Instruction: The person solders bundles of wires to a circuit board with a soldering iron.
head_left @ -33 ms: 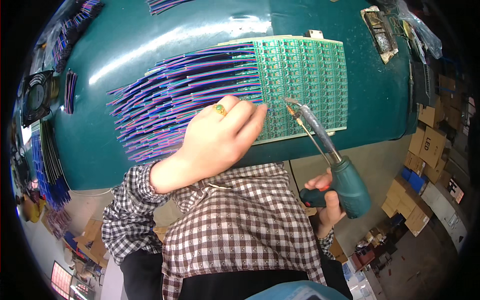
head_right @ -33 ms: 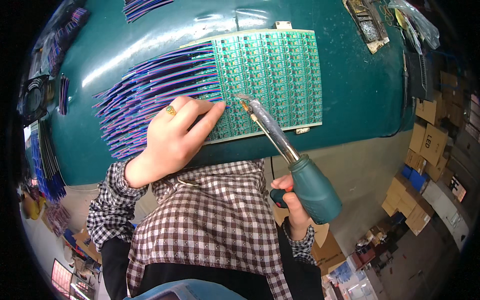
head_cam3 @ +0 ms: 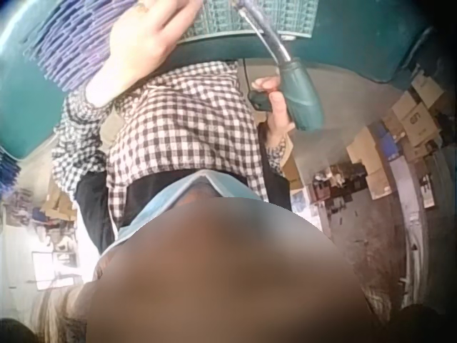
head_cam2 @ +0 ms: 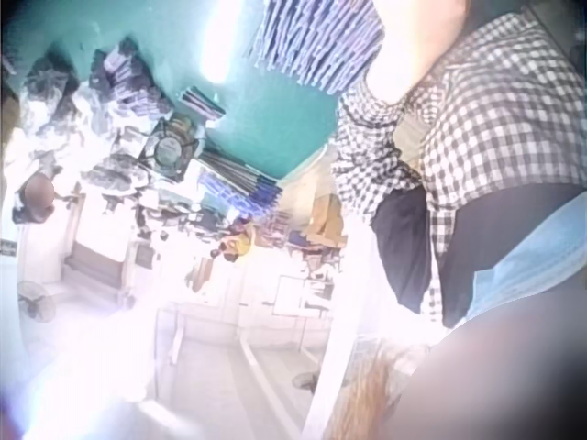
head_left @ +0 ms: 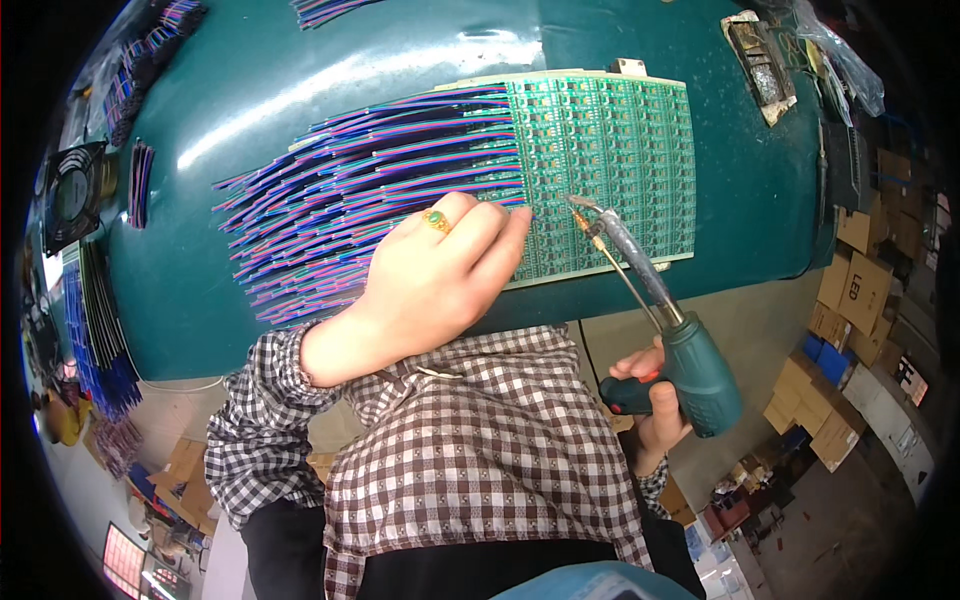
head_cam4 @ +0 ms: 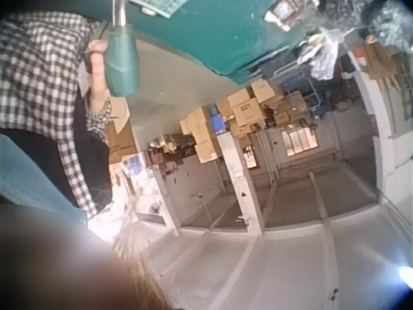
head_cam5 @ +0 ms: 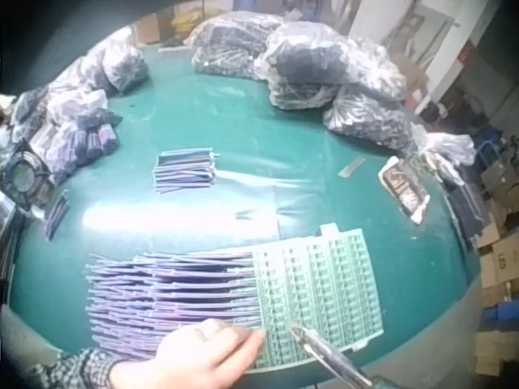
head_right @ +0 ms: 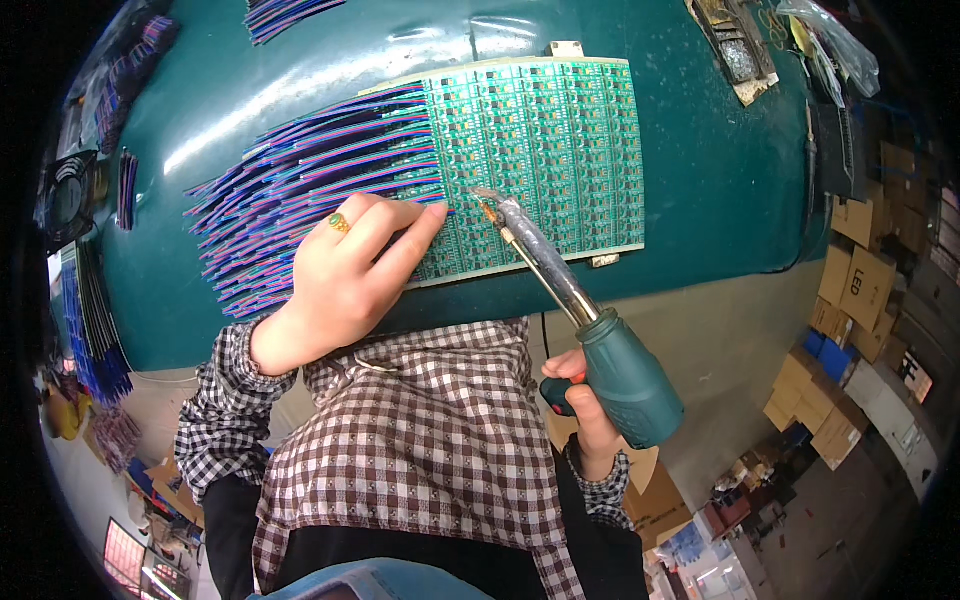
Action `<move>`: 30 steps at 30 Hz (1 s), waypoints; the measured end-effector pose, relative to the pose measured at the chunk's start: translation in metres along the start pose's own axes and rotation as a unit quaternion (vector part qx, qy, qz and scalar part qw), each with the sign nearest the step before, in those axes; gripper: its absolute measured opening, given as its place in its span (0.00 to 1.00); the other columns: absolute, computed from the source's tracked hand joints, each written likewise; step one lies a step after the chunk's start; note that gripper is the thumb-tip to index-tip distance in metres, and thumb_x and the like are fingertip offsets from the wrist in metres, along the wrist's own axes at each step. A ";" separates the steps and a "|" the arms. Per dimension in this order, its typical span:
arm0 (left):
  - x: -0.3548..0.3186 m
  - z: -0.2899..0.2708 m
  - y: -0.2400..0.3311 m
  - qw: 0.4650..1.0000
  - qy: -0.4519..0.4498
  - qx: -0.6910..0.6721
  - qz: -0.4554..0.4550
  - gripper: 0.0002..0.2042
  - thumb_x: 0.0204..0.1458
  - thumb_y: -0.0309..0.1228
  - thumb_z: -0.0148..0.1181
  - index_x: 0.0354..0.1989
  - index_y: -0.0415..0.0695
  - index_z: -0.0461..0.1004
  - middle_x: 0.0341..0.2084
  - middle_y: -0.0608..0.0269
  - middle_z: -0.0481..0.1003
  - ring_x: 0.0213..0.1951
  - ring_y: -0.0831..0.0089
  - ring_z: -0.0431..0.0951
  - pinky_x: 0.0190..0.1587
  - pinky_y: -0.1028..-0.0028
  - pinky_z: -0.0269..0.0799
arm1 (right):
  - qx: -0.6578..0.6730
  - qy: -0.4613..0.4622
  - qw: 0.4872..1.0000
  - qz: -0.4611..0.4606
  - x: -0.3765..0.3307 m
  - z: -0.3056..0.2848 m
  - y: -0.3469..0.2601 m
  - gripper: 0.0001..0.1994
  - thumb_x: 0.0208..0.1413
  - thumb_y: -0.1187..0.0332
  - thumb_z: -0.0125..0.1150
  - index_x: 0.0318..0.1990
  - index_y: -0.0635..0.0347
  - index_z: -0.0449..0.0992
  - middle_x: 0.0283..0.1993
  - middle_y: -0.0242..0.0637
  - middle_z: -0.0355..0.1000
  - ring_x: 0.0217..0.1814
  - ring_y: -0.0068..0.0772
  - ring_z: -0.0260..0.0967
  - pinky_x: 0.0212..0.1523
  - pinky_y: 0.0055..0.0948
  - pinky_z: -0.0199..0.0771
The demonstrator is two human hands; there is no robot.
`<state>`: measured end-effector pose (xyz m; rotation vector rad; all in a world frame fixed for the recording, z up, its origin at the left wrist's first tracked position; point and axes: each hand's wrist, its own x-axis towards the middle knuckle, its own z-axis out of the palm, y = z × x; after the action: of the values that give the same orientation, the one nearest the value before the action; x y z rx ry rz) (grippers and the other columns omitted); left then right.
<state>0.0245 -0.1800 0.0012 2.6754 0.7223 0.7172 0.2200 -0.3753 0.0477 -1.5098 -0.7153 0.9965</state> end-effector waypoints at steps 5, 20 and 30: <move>-0.005 0.003 -0.002 1.000 0.025 -0.002 0.000 0.19 0.36 0.25 0.61 0.42 0.36 0.79 0.35 0.62 0.76 0.34 0.69 0.77 0.33 0.73 0.76 | -0.025 0.007 0.999 0.020 -0.001 0.001 -0.001 0.31 0.59 0.58 0.64 0.57 0.79 0.64 0.37 0.44 0.72 0.39 0.41 0.75 0.40 0.40 0.82; -0.003 0.011 -0.008 0.998 0.057 -0.007 0.002 0.13 0.41 0.27 0.59 0.37 0.42 0.76 0.28 0.66 0.67 0.30 0.73 0.72 0.25 0.76 0.70 | -0.102 -0.042 0.994 0.012 -0.002 0.005 -0.003 0.26 0.58 0.64 0.62 0.55 0.79 0.66 0.34 0.43 0.72 0.37 0.38 0.73 0.42 0.39 0.80; -0.003 0.012 -0.008 0.998 0.059 -0.014 -0.001 0.12 0.40 0.26 0.59 0.37 0.42 0.76 0.28 0.66 0.67 0.30 0.73 0.72 0.25 0.76 0.70 | -0.092 -0.016 0.995 0.037 -0.002 0.010 0.000 0.16 0.58 0.65 0.61 0.43 0.74 0.72 0.33 0.43 0.71 0.37 0.37 0.72 0.43 0.41 0.80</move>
<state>0.0253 -0.1762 -0.0137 2.6251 0.7375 0.8839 0.2101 -0.3724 0.0485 -1.6944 -0.7972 1.0343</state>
